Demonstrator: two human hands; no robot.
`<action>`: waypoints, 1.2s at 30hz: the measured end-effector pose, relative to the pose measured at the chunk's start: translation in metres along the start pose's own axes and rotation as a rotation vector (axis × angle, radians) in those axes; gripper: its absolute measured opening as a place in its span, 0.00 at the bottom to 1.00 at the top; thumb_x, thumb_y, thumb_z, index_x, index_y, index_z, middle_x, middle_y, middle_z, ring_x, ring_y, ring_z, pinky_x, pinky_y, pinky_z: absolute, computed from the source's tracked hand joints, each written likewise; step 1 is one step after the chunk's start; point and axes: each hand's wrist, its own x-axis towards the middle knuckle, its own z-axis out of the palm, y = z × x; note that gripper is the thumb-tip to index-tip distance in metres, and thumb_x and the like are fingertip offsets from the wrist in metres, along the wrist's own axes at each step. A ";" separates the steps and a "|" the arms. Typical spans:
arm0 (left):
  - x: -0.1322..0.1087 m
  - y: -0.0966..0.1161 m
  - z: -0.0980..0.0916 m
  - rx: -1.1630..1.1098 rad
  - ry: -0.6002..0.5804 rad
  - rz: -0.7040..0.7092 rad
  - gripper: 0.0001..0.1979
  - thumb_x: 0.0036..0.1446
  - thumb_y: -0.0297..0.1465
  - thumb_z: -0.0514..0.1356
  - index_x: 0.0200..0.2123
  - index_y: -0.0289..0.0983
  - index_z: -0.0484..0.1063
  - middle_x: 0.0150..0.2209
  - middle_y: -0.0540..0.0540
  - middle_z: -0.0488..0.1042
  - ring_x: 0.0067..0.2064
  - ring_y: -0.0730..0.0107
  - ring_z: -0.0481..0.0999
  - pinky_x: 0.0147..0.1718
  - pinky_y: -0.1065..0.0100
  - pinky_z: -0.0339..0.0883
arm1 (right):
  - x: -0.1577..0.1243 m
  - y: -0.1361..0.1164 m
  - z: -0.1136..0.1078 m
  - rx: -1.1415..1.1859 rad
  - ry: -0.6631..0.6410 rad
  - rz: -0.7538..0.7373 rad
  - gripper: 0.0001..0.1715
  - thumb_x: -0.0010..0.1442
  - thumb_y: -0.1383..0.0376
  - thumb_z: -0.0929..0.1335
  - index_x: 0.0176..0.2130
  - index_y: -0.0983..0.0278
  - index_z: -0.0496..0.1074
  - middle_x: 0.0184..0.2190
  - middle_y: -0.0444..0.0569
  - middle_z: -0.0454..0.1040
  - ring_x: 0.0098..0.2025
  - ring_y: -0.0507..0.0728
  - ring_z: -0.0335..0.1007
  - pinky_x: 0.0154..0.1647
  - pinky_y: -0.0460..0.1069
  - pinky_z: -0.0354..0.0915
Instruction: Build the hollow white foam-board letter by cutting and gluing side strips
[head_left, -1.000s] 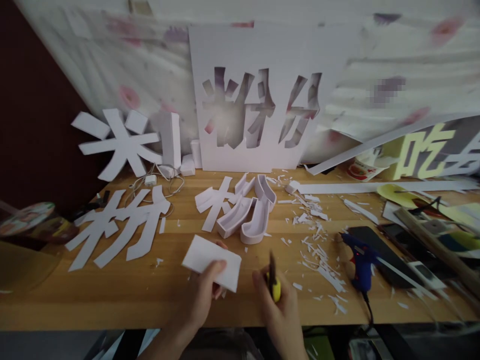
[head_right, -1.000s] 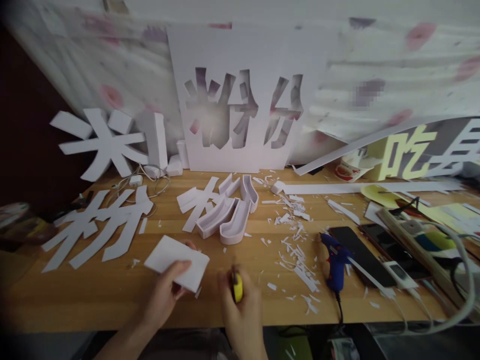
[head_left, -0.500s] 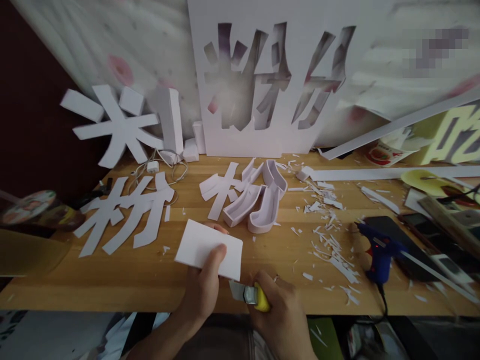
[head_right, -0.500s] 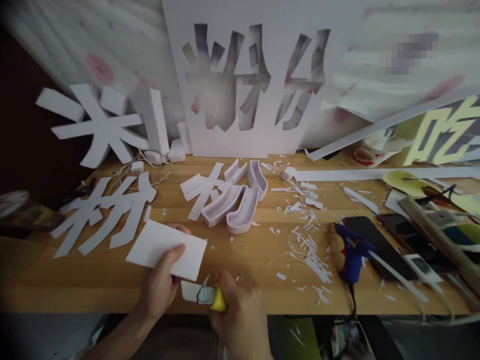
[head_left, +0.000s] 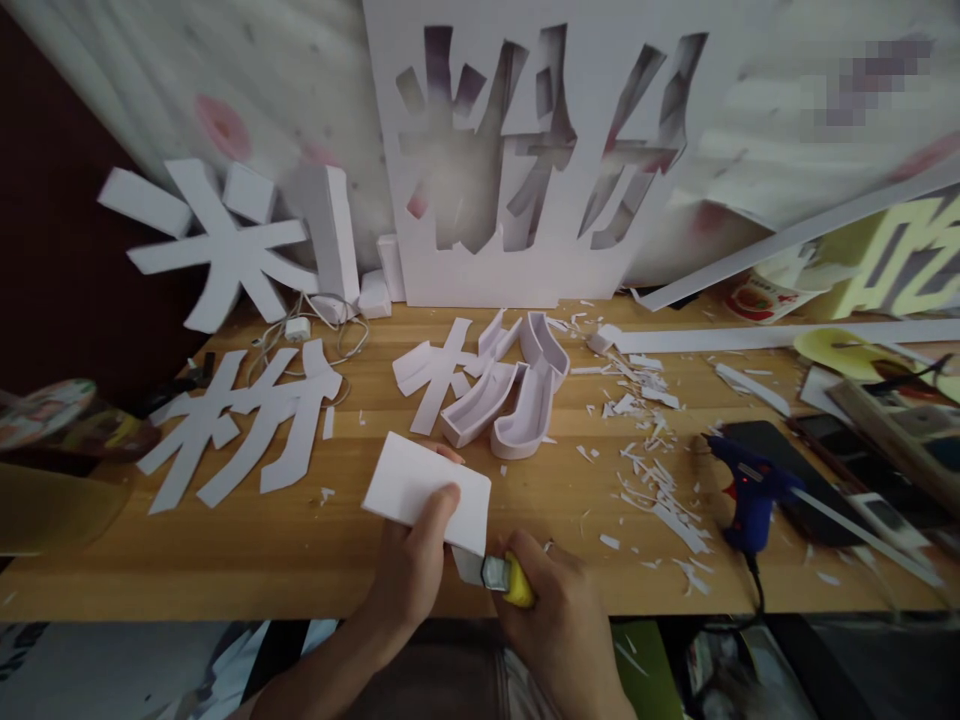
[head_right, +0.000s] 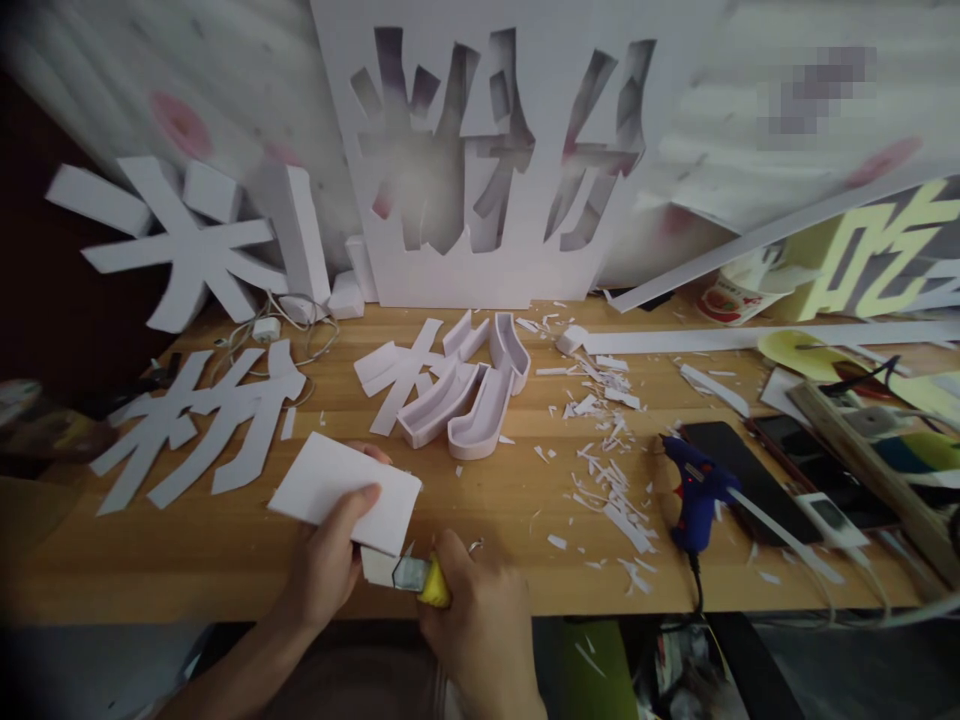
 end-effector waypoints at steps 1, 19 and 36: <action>0.001 -0.001 0.001 -0.003 0.000 -0.013 0.14 0.48 0.37 0.60 0.38 0.37 0.70 0.32 0.51 0.71 0.32 0.72 0.70 0.30 0.74 0.66 | -0.001 0.001 0.000 0.024 0.000 0.016 0.06 0.55 0.68 0.63 0.28 0.63 0.68 0.21 0.45 0.64 0.24 0.52 0.61 0.27 0.45 0.46; 0.015 -0.062 0.007 -0.138 -0.622 -0.108 0.40 0.40 0.49 0.73 0.54 0.40 0.67 0.50 0.39 0.72 0.46 0.58 0.74 0.43 0.63 0.69 | 0.006 -0.001 -0.014 1.756 0.089 1.151 0.40 0.30 0.50 0.82 0.26 0.61 0.55 0.12 0.28 0.45 0.13 0.40 0.35 0.13 0.39 0.41; 0.016 -0.017 -0.011 1.311 -0.741 0.945 0.39 0.61 0.57 0.46 0.59 0.30 0.62 0.56 0.35 0.70 0.58 0.49 0.67 0.64 0.40 0.45 | 0.001 0.002 0.005 1.405 -0.013 1.092 0.27 0.42 0.48 0.75 0.26 0.63 0.62 0.14 0.36 0.59 0.14 0.46 0.54 0.14 0.42 0.52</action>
